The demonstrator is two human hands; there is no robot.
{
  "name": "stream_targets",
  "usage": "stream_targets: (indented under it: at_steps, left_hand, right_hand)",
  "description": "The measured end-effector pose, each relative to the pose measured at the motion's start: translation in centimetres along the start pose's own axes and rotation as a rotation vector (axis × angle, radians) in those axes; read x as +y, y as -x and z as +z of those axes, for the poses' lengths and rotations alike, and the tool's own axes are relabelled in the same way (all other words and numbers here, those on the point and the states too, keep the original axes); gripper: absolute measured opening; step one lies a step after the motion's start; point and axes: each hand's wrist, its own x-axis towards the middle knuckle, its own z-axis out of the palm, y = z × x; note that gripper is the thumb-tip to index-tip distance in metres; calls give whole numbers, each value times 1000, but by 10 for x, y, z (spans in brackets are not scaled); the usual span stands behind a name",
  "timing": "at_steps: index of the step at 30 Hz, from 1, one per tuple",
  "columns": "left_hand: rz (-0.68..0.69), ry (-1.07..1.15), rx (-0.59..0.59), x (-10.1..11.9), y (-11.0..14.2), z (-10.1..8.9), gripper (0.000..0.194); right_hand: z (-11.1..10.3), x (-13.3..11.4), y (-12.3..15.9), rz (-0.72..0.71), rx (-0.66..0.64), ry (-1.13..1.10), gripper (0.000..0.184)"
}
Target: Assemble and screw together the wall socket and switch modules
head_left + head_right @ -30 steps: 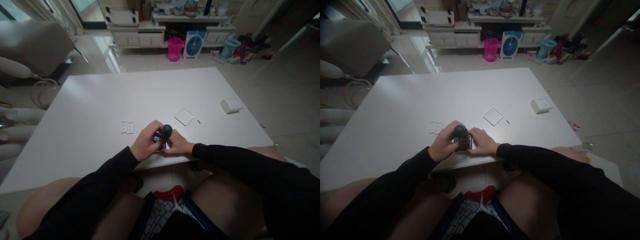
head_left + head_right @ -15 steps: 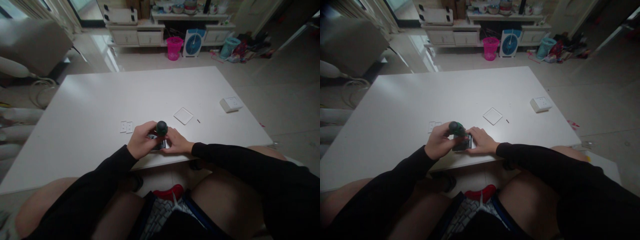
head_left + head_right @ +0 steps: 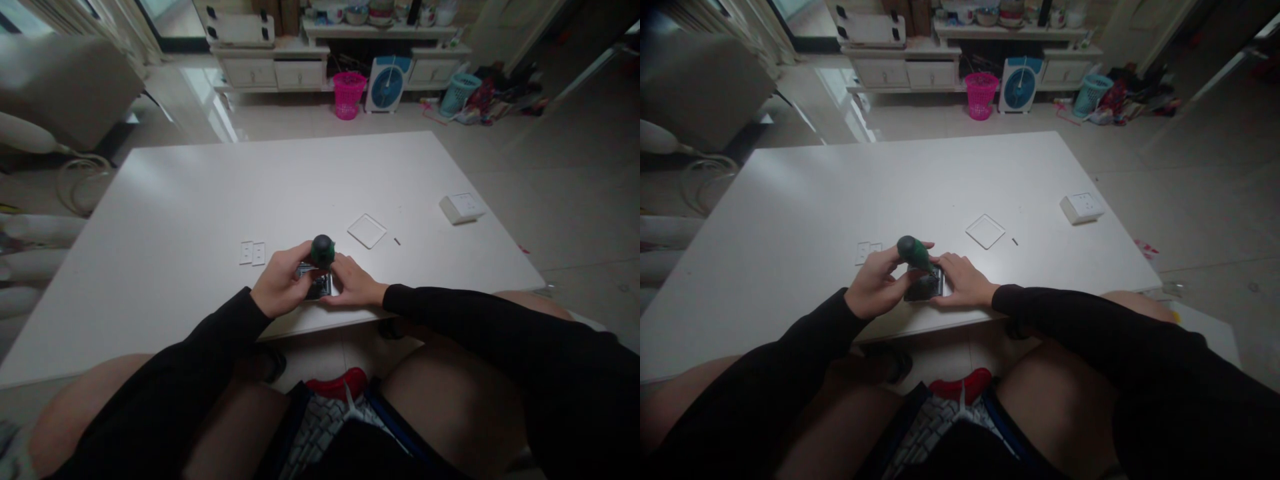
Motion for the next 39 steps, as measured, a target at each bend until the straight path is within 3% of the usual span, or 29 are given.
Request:
stream_targets:
  at_steps: [7, 13, 15, 18, 21, 23, 26, 30, 34, 37, 39]
  left_hand:
    - [60, -25, -86, 3, -1, -3, 43]
    - [29, 30, -90, 5, 2, 1, 31]
    - [13, 85, -41, 4, 1, 2, 25]
    - [-31, 196, 134, 2, 0, -3, 27]
    - [-71, 248, 327, -5, -1, -19, 35]
    - [-99, 201, 361, -11, -1, -34, 33]
    - [-208, -88, 255, -19, 1, -57, 29]
    - [-359, -433, -51, -27, 3, -67, 26]
    - [-317, -385, -320, -43, 13, -49, 32]
    - [-289, -335, -416, -50, 23, -31, 61]
    - [-256, -352, -461, -50, 27, -23, 63]
  right_hand:
    - [4, 4, 0, -20, 2, -6, 76]
    - [2, 4, 0, -27, -13, -29, 64]
    - [0, 2, -1, -21, -14, -33, 69]
    - [-2, -1, -1, -1, -20, -34, 75]
    - [-4, -2, -2, 18, -39, -45, 75]
    - [-4, -2, -1, 17, -39, -53, 74]
    - [-4, -2, 0, 19, -39, -57, 75]
    - [-5, -3, 0, 20, -41, -55, 75]
    - [-6, -4, -1, 8, -37, -50, 73]
    - [-5, -3, -1, 1, -38, -36, 72]
    - [-3, -2, -1, 7, -42, -13, 69]
